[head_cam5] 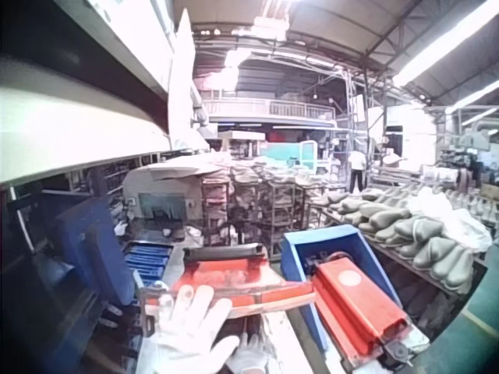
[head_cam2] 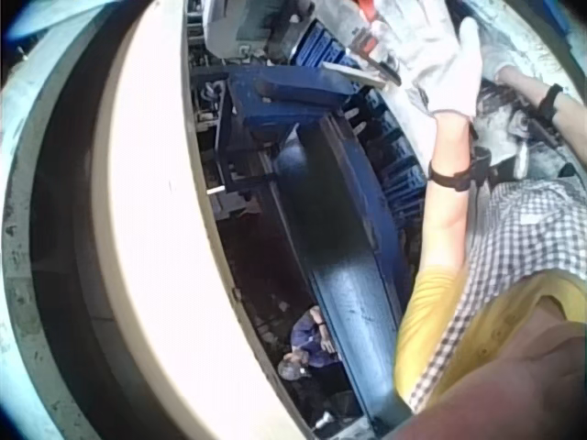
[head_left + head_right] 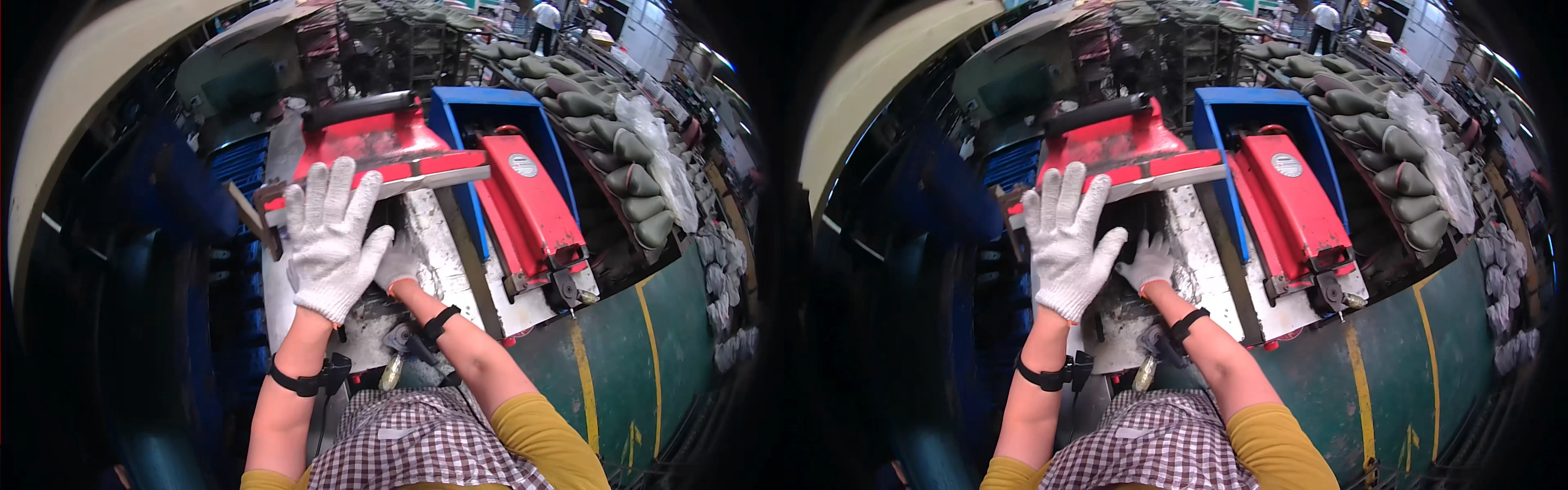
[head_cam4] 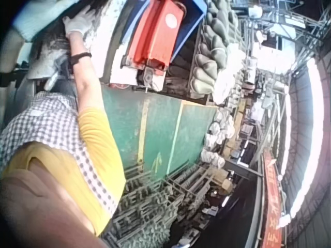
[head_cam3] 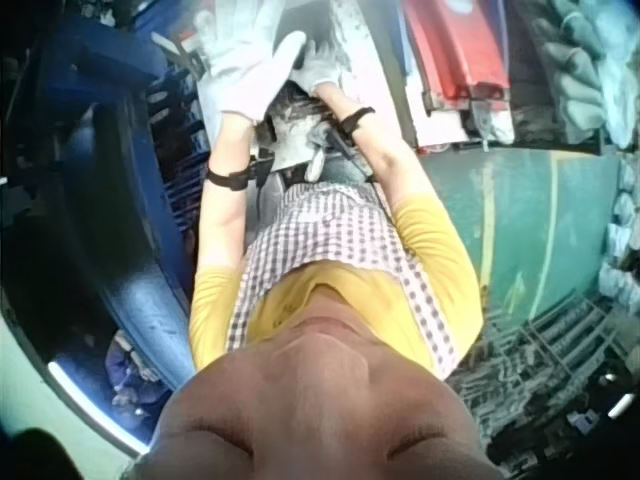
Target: Pressing outsoles onto shoe uppers using a pneumatic pressing machine in a shoe factory.
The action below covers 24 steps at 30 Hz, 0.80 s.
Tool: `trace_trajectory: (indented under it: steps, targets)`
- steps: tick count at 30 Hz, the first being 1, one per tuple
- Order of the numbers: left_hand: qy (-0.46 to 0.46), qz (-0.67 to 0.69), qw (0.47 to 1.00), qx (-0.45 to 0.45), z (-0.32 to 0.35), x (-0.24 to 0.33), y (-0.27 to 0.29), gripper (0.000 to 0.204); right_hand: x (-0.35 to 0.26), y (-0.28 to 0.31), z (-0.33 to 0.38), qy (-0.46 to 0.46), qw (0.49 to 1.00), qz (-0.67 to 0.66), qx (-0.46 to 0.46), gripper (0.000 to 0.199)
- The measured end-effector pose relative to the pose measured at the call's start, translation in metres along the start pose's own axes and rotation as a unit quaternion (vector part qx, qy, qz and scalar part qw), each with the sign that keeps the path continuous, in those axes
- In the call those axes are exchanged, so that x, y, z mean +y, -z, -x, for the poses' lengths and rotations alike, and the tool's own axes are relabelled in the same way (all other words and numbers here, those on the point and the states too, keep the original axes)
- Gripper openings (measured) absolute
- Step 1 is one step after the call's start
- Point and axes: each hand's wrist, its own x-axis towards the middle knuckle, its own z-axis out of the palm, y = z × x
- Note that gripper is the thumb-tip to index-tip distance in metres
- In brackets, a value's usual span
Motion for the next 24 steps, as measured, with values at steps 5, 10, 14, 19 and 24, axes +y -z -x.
trace_trajectory:
  steps: [5, 10, 14, 19, 24]
  targets:
    - [0.024, 0.184, 0.981, 0.059, 0.079, -0.020, -0.007, 0.066, -0.030, 0.022, 0.018, 0.057, 0.997, 0.027, -0.051, 0.097]
    - [0.323, 0.402, 0.855, 0.055, 0.167, -0.025, -0.043, 0.054, 0.030, 0.024, -0.004, 0.080, 0.988, -0.132, 0.028, 0.097]
    - [0.480, 0.572, 0.664, 0.035, 0.219, -0.040, -0.036, 0.063, 0.010, 0.076, 0.047, -0.053, 0.765, -0.609, -0.204, 0.075]
    - [0.514, 0.788, 0.339, 0.018, 0.234, -0.029, -0.062, 0.062, -0.010, 0.077, 0.131, -0.015, 0.554, -0.771, -0.312, 0.072]
    - [0.493, 0.808, 0.298, 0.121, 0.254, -0.038, -0.028, 0.072, -0.031, 0.083, 0.156, 0.308, 0.836, -0.378, -0.252, 0.063]
